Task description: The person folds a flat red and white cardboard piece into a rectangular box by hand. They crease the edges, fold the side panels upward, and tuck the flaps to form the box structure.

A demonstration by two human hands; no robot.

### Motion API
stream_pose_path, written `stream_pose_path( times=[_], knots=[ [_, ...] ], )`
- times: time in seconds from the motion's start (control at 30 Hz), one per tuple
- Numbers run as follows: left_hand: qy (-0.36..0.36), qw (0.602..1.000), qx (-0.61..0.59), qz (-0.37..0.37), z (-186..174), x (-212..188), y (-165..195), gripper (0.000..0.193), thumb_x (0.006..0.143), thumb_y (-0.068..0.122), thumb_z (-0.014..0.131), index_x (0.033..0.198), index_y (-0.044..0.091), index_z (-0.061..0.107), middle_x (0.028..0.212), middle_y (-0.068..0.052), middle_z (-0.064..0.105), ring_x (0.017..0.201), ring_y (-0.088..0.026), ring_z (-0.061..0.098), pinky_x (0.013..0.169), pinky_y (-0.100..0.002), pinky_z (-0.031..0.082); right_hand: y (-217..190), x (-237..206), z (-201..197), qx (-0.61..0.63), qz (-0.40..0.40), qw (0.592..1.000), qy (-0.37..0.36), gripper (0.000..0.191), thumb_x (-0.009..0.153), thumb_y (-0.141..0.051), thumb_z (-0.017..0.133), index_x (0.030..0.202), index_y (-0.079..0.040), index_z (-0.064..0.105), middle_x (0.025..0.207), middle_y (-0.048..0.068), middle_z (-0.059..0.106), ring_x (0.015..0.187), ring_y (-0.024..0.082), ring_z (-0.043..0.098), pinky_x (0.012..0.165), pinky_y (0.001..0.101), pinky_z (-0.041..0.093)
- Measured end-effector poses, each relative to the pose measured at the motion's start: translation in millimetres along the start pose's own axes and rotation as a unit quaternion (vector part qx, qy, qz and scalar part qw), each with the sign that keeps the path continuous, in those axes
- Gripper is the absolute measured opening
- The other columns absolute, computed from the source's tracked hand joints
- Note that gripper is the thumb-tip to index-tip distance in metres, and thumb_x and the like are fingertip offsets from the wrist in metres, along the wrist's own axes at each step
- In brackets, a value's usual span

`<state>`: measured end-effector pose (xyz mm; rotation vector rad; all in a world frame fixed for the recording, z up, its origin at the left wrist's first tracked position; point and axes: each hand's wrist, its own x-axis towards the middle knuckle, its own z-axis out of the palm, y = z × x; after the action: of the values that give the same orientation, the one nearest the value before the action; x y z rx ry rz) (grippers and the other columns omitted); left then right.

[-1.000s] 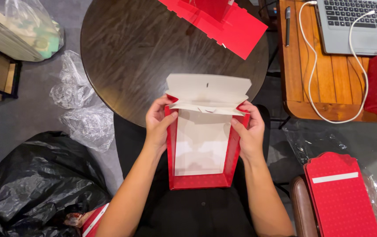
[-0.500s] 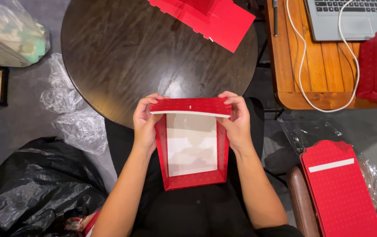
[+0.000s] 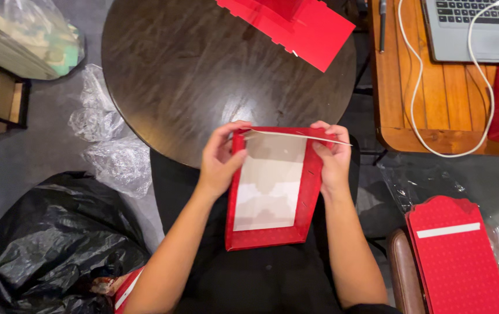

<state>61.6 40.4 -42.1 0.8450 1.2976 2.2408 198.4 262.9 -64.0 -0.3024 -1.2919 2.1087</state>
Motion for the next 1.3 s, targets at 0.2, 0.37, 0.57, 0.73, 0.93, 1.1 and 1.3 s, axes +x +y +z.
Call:
stream_pose_path(
  times=[0.2, 0.37, 0.57, 0.73, 0.93, 1.1, 1.3],
  knots=[
    [-0.031, 0.996, 0.065, 0.047, 23.5, 6.6, 4.9, 0.040, 0.091, -0.008, 0.071, 0.126, 0.005, 0.056, 0.141, -0.011, 0.055, 0.136, -0.020, 0.052, 0.121, -0.035, 0.038, 6.5, -2.6, -17.6, 0.094, 0.018, 0.995, 0.015, 0.031, 0.093, 0.005, 0.067, 0.113, -0.012, 0.049, 0.132, 0.014, 0.058, 0.113, 0.024, 0.064, 0.098, 0.0367, 0.055],
    [-0.040, 0.997, -0.011, -0.060, 34.1, 7.5, 15.1, 0.047, 0.083, -0.005, 0.074, 0.126, 0.006, 0.057, 0.136, -0.008, 0.054, 0.127, -0.018, 0.054, 0.112, -0.034, 0.042, 8.6, -2.4, -23.0, 0.132, 0.038, 0.990, 0.026, 0.035, 0.090, 0.006, 0.068, 0.113, -0.014, 0.049, 0.131, 0.011, 0.057, 0.114, 0.024, 0.065, 0.099, 0.0377, 0.057],
    [-0.060, 0.997, -0.003, -0.047, 34.6, 11.6, 17.0, 0.043, 0.085, -0.005, 0.076, 0.123, 0.006, 0.057, 0.137, -0.009, 0.055, 0.130, -0.019, 0.054, 0.115, -0.035, 0.041, 11.2, -1.8, -22.9, 0.186, 0.028, 0.982, -0.026, 0.022, 0.100, -0.002, 0.064, 0.115, -0.013, 0.051, 0.131, 0.010, 0.057, 0.113, 0.026, 0.066, 0.097, 0.0409, 0.059],
    [-0.072, 0.992, -0.067, -0.082, 29.0, 9.7, 15.3, 0.037, 0.088, 0.001, 0.073, 0.120, 0.008, 0.054, 0.143, -0.011, 0.058, 0.137, -0.022, 0.053, 0.118, -0.039, 0.042, 8.3, -2.0, -17.2, 0.147, 0.026, 0.989, -0.013, 0.025, 0.099, -0.001, 0.065, 0.114, -0.014, 0.051, 0.130, 0.010, 0.056, 0.114, 0.025, 0.065, 0.098, 0.0394, 0.058],
    [-0.043, 0.990, -0.129, -0.040, 0.9, 8.8, 1.5, 0.032, 0.096, 0.013, 0.074, 0.119, 0.009, 0.052, 0.136, -0.014, 0.060, 0.132, -0.026, 0.059, 0.114, -0.043, 0.049, -16.6, -11.8, 14.1, -0.038, -0.019, 0.999, 0.005, 0.033, 0.090, 0.011, 0.063, 0.112, -0.009, 0.049, 0.132, 0.013, 0.058, 0.115, 0.022, 0.063, 0.102, 0.0343, 0.054],
    [0.056, 0.977, -0.197, -0.057, -32.2, -1.6, -12.1, 0.025, 0.102, 0.018, 0.070, 0.110, 0.011, 0.047, 0.124, -0.016, 0.061, 0.110, -0.025, 0.064, 0.096, -0.039, 0.057, -48.3, -42.1, 68.5, -0.192, -0.074, 0.978, -0.023, 0.049, 0.085, 0.024, 0.066, 0.116, -0.007, 0.045, 0.133, 0.015, 0.058, 0.118, 0.020, 0.059, 0.103, 0.0331, 0.051],
    [0.049, 0.953, -0.295, -0.052, -43.0, -7.3, -18.6, 0.027, 0.102, 0.017, 0.067, 0.107, 0.018, 0.040, 0.114, -0.008, 0.055, 0.102, -0.027, 0.065, 0.082, -0.037, 0.059, -72.9, -67.0, 123.2, -0.183, -0.086, 0.977, -0.062, 0.065, 0.084, 0.024, 0.067, 0.130, -0.008, 0.035, 0.132, 0.014, 0.056, 0.120, 0.018, 0.060, 0.101, 0.0297, 0.052]
  ],
)
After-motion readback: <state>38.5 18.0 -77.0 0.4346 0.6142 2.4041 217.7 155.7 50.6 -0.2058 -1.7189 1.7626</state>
